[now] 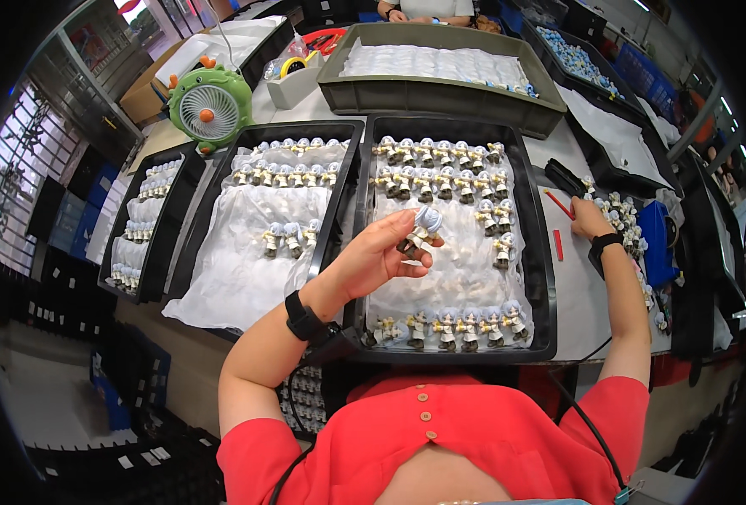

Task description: The person assembles small figurines by hand, picking up individual units from a tray, attaching a head piece to a body, and placing the completed unit into a separate tray. The process is repetitive and involves handling multiple identical items one by one.

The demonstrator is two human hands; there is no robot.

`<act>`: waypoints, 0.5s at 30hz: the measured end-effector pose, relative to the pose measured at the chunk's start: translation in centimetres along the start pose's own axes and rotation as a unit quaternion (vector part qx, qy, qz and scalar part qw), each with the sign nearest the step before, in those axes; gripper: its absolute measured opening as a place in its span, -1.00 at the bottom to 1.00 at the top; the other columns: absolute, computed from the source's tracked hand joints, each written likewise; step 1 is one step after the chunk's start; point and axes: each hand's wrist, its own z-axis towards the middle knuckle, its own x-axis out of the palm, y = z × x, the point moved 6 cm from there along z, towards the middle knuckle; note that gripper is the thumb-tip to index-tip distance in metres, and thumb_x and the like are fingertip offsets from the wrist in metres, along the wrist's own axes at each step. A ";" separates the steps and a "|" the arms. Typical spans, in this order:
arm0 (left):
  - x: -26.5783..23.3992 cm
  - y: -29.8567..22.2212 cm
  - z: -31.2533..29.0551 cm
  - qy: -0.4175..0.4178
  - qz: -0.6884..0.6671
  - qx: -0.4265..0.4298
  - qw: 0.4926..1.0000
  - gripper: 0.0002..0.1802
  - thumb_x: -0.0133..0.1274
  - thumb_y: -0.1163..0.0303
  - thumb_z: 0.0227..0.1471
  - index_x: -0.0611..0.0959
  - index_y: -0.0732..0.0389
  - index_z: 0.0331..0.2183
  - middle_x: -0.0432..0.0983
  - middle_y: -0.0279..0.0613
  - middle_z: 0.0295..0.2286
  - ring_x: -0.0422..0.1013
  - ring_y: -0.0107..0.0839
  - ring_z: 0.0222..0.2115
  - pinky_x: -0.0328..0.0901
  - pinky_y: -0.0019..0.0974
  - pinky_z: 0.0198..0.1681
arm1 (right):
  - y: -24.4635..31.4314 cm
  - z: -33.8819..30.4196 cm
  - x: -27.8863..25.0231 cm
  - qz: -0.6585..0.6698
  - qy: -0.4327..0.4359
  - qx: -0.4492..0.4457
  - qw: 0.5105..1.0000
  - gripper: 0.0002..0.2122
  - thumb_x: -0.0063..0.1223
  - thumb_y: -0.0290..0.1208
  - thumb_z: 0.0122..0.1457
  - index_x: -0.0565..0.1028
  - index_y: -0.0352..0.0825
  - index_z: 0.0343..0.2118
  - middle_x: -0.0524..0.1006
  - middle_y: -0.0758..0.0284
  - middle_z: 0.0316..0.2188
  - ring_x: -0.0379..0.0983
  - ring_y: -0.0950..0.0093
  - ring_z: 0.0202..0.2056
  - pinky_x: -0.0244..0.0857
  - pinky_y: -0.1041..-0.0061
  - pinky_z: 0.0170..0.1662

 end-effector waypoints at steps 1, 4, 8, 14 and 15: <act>-0.1 0.0 0.0 0.000 -0.003 0.000 1.000 -0.55 -0.26 0.11 0.25 0.33 0.21 0.02 0.42 -0.08 -0.19 0.43 -0.43 -0.34 0.43 -0.34 -0.28 | -0.2 0.2 -0.1 -0.020 0.004 0.003 1.000 -0.81 0.00 -0.55 -0.22 0.47 -0.44 -0.44 0.51 -0.07 -0.45 0.45 -0.02 -0.31 0.33 0.17 -0.17; -0.1 0.0 0.0 0.000 -0.011 0.001 1.000 -0.55 -0.26 0.11 0.25 0.34 0.21 0.02 0.42 -0.07 -0.18 0.44 -0.42 -0.34 0.44 -0.33 -0.27 | -1.0 0.1 -2.1 -0.038 0.000 0.010 0.999 -0.81 -0.05 -0.49 -0.19 0.53 -0.48 -0.53 0.50 -0.10 -0.46 0.45 -0.02 -0.33 0.32 0.17 -0.17; 0.1 0.4 0.6 0.010 -0.019 -0.014 1.000 -0.55 -0.26 0.11 0.25 0.34 0.22 0.01 0.41 -0.06 -0.18 0.44 -0.41 -0.33 0.44 -0.32 -0.27 | 2.4 -3.6 -13.0 0.209 -0.108 -0.027 0.972 -0.85 -0.01 -0.43 -0.01 0.43 -0.43 -0.47 0.45 0.26 -0.64 0.38 0.48 -0.58 0.27 0.51 -0.45; 0.0 0.1 -0.3 -0.002 -0.016 0.000 1.000 -0.55 -0.26 0.10 0.24 0.34 0.22 0.00 0.41 -0.05 -0.18 0.44 -0.40 -0.33 0.43 -0.32 -0.28 | 19.9 -9.3 -21.1 0.558 -0.197 -0.325 0.737 -0.91 -0.06 -0.47 0.23 0.37 -0.35 -0.26 0.45 0.40 -0.39 0.37 0.69 -0.36 0.23 0.71 -0.30; 0.1 -0.1 -0.2 0.002 -0.014 0.001 1.000 -0.55 -0.26 0.10 0.24 0.34 0.22 0.00 0.41 -0.05 -0.17 0.44 -0.39 -0.33 0.43 -0.32 -0.28 | 22.3 -10.3 -20.9 0.562 -0.192 -0.337 0.731 -0.92 -0.03 -0.51 0.20 0.37 -0.36 -0.27 0.46 0.39 -0.39 0.37 0.68 -0.37 0.24 0.70 -0.31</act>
